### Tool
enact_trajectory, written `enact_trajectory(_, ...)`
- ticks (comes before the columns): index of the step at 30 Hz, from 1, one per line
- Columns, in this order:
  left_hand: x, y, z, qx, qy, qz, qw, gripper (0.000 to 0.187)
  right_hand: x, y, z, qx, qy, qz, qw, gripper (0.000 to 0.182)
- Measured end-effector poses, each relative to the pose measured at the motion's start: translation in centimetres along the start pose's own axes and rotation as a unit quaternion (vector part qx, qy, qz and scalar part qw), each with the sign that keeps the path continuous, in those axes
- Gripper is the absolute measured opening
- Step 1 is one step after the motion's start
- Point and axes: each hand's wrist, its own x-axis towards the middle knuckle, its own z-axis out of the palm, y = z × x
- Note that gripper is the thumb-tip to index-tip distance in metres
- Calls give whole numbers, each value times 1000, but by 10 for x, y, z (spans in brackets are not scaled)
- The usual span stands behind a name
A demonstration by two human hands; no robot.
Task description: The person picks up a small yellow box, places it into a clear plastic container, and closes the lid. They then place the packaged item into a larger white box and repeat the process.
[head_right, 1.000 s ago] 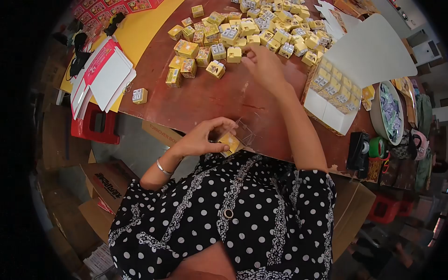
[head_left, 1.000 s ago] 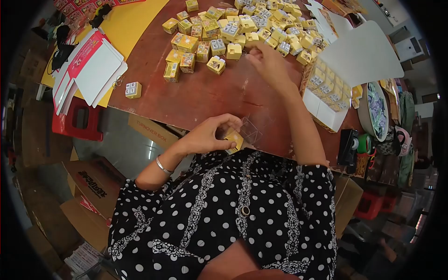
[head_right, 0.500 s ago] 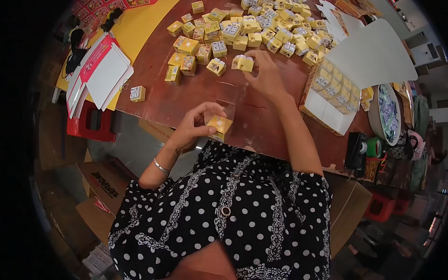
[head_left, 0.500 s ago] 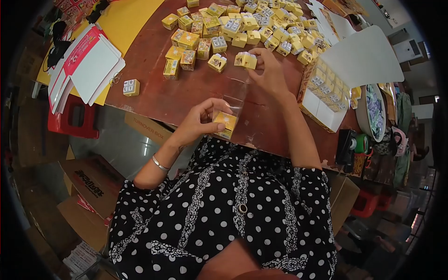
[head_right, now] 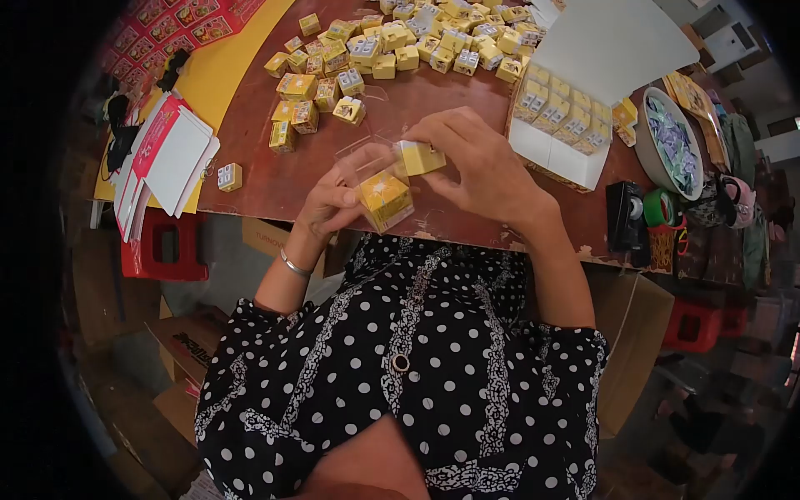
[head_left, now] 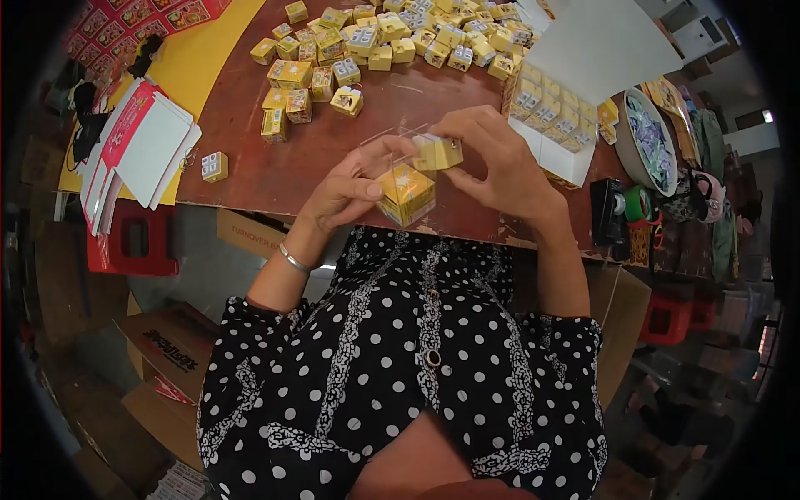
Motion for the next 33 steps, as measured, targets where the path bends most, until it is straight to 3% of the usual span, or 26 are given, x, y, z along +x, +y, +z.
enact_trajectory(2,4,6,0,26,-38,-34,998,70,-1,-10,-4,-3,24,-7,1000,51)
enact_trajectory(4,7,11,7,68,-41,-6,997,71,-5,-19,-5,-5,47,-14,999,52)
enact_trajectory(6,9,16,13,108,-44,24,993,72,-9,-26,-4,83,121,78,986,49)
enact_trajectory(11,10,33,16,245,-106,87,960,72,-18,-33,-6,145,137,86,976,42)
enact_trajectory(19,8,54,26,224,-181,50,956,73,-28,-38,-22,206,75,92,971,40)
enact_trajectory(20,7,53,31,223,-195,39,954,73,-25,-41,-21,282,85,126,947,42)
enact_trajectory(22,5,48,37,228,-187,33,955,72,-24,-44,-21,356,95,159,916,43)
enact_trajectory(24,6,49,40,233,-178,27,956,72,-27,-44,-23,449,21,221,865,46)
enact_trajectory(27,6,54,41,252,-187,41,949,72,-31,-47,-23,489,25,242,838,42)
enact_trajectory(33,8,56,53,330,-117,92,932,63,-37,-45,-9,493,87,242,831,28)
